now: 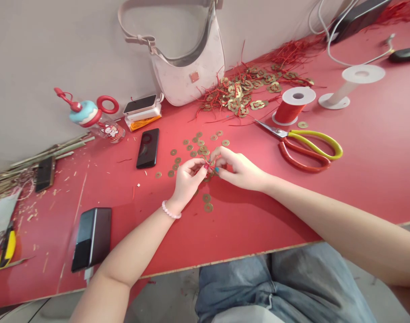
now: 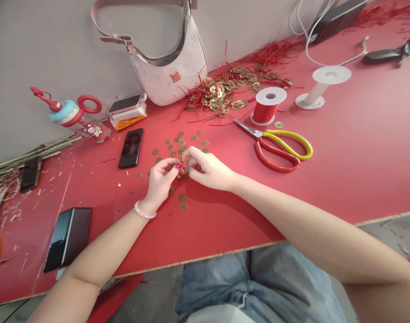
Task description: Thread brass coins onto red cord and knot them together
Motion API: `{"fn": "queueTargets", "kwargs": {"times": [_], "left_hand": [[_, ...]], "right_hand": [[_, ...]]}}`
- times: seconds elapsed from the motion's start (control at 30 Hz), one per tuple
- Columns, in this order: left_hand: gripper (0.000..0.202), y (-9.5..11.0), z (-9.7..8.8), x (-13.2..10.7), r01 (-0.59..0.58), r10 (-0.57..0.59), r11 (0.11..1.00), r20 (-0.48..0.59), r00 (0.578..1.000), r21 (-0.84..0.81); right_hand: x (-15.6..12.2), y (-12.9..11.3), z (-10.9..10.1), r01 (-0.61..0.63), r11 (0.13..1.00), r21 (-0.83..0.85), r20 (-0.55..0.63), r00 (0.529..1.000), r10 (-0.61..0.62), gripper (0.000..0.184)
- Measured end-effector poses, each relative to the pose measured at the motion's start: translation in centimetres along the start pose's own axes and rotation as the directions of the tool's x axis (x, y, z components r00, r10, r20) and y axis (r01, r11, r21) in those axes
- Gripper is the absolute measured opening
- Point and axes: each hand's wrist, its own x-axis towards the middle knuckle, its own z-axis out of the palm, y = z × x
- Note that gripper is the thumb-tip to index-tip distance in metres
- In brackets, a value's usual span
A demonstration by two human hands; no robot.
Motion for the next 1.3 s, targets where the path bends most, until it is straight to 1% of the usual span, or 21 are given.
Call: {"fn": "queueTargets", "kwargs": {"times": [0.1, 0.23, 0.3, 0.4, 0.57, 0.63, 0.73, 0.8, 0.87, 0.93, 1.03, 1.13, 1.3], "left_hand": [[0.011, 0.05, 0.06, -0.06, -0.014, 0.013, 1.0, 0.053, 0.999, 0.017], [0.009, 0.38, 0.23, -0.17, -0.043, 0.037, 0.998, 0.126, 0.991, 0.049], [0.009, 0.54, 0.28, -0.19, -0.044, 0.036, 0.997, 0.137, 0.99, 0.058], [0.009, 0.63, 0.28, -0.17, -0.045, 0.036, 0.997, 0.143, 0.989, 0.056], [0.008, 0.66, 0.27, -0.13, -0.037, 0.027, 0.998, 0.166, 0.986, 0.059], [0.008, 0.66, 0.27, -0.12, -0.038, 0.028, 0.998, 0.171, 0.985, 0.055], [0.007, 0.54, 0.25, -0.1, -0.029, 0.023, 0.999, 0.148, 0.989, 0.038], [0.005, 0.4, 0.21, -0.09, -0.017, 0.015, 1.0, 0.11, 0.994, 0.019], [0.005, 0.28, 0.18, -0.07, -0.003, 0.003, 1.0, 0.076, 0.997, 0.003], [0.005, 0.23, 0.18, -0.07, 0.006, -0.006, 1.0, 0.064, 0.998, -0.004], [0.005, 0.28, 0.22, -0.09, 0.001, 0.0, 1.0, 0.079, 0.997, -0.006], [0.005, 0.35, 0.25, -0.12, -0.006, 0.007, 1.0, 0.083, 0.997, -0.012], [0.004, 0.57, 0.3, -0.17, 0.0, 0.001, 1.0, 0.074, 0.997, -0.016]], "right_hand": [[0.17, -0.05, 0.05, -0.026, 0.999, 0.043, -0.033, 0.999, 0.027, 0.016], [0.38, 0.06, 0.14, 0.015, 0.998, 0.068, -0.103, 0.995, -0.008, 0.007], [0.41, 0.14, 0.14, 0.037, 0.997, 0.064, -0.136, 0.99, -0.028, 0.008], [0.36, 0.15, 0.09, 0.03, 0.998, 0.061, -0.175, 0.984, -0.018, 0.006], [0.27, 0.0, 0.18, 0.008, 0.995, 0.097, -0.191, 0.981, 0.01, 0.007], [0.28, 0.01, 0.24, -0.006, 0.992, 0.128, -0.182, 0.983, 0.029, 0.009], [0.27, 0.03, 0.25, -0.023, 0.987, 0.162, -0.134, 0.99, 0.046, 0.01], [0.23, -0.02, 0.2, -0.031, 0.992, 0.12, -0.094, 0.995, 0.043, 0.009], [0.16, -0.09, 0.15, -0.028, 0.999, 0.041, -0.057, 0.998, 0.03, 0.015], [0.09, -0.15, 0.1, -0.008, 1.0, -0.004, -0.033, 0.999, 0.007, 0.018], [0.01, -0.13, 0.02, 0.028, 0.999, 0.025, -0.039, 0.999, -0.027, 0.018], [-0.04, -0.04, -0.05, 0.026, 0.998, 0.055, -0.056, 0.998, -0.023, 0.021], [-0.04, -0.03, -0.13, 0.02, 1.0, 0.011, -0.07, 0.997, -0.019, 0.022]]}}
